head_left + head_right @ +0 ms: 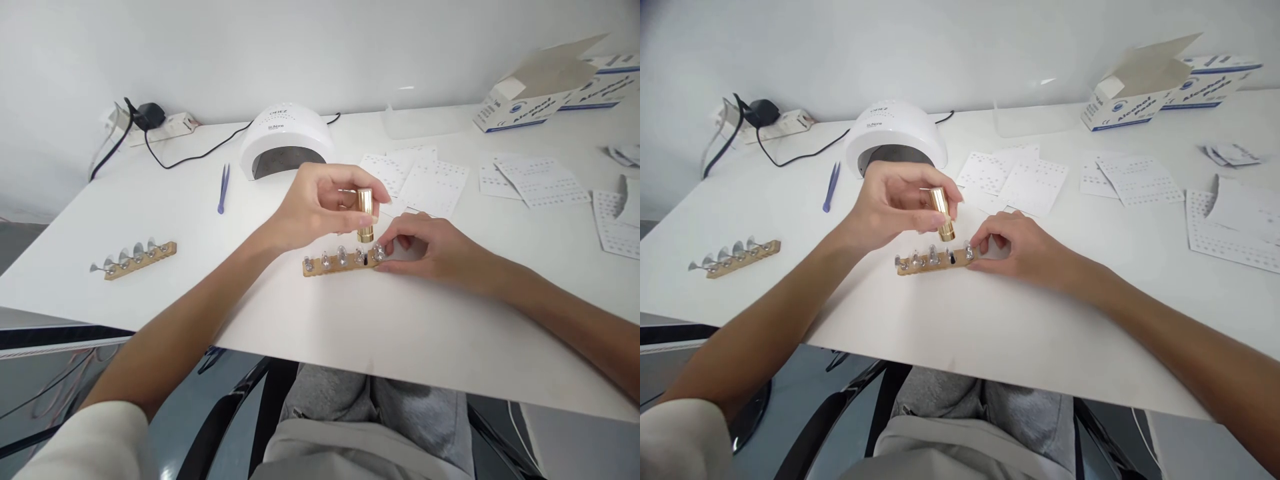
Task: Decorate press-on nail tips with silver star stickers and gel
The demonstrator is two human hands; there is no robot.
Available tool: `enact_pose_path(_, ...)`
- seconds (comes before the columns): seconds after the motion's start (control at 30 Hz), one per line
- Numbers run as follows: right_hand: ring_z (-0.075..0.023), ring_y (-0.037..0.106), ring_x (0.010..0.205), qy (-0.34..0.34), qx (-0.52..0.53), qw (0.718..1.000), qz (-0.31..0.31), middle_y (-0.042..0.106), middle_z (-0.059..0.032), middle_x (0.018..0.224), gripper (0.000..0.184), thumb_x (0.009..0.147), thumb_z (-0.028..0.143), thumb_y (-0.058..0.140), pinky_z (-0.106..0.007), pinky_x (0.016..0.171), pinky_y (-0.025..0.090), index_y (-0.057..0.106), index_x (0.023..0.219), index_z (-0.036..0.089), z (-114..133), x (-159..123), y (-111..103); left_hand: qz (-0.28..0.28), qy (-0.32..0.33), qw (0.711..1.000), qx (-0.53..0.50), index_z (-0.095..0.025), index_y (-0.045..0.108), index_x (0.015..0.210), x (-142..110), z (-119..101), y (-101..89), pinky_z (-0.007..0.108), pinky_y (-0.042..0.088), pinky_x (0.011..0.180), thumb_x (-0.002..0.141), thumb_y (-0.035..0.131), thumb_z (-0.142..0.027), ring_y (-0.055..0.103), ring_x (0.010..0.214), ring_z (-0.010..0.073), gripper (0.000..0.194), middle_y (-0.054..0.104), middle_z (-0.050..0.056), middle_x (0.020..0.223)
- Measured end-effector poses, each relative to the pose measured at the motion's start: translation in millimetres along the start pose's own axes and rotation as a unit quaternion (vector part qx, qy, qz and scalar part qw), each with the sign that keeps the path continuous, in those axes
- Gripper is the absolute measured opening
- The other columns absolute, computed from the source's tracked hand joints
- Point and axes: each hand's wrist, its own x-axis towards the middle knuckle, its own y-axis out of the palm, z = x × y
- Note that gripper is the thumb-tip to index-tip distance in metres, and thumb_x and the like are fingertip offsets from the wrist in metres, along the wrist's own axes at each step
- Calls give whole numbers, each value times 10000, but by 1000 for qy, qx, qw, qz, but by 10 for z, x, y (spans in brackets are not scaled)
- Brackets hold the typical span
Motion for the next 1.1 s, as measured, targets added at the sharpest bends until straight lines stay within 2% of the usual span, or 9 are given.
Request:
enact_pose_path(0.17,-183,501,745,-2,2,1000,-2,639,3,803,220,719,444,716,-343,710,396,654,830,264,-14,1,17,-8,1,1000,27,-166,702,892,-13,-3,27,203,448,455,718,740,-193,559,559,78,181,646,24,736)
enact_pose_path(0.57,-177,496,713,-13,13,1000,-5,643,2,797,191,717,397,728,-353,735,400,644,813,256,0,8,19,-66,21,997,33,-174,715,885,37,53,-142,229,380,423,706,730,-146,545,556,89,183,633,33,738)
enact_pose_path(0.83,-167,490,716,-15,17,1000,-3,639,10,793,185,730,397,721,-350,762,404,646,823,255,18,-1,20,-57,25,998,29,-188,707,900,23,22,-116,234,392,406,711,738,-227,569,561,106,195,643,35,752)
enact_pose_path(1.1,-170,495,722,-13,16,1000,-4,638,10,799,191,727,396,728,-348,755,403,647,829,256,19,-3,17,-63,21,997,30,-184,718,869,26,-1,-141,235,371,407,691,743,-181,563,554,105,179,641,28,724)
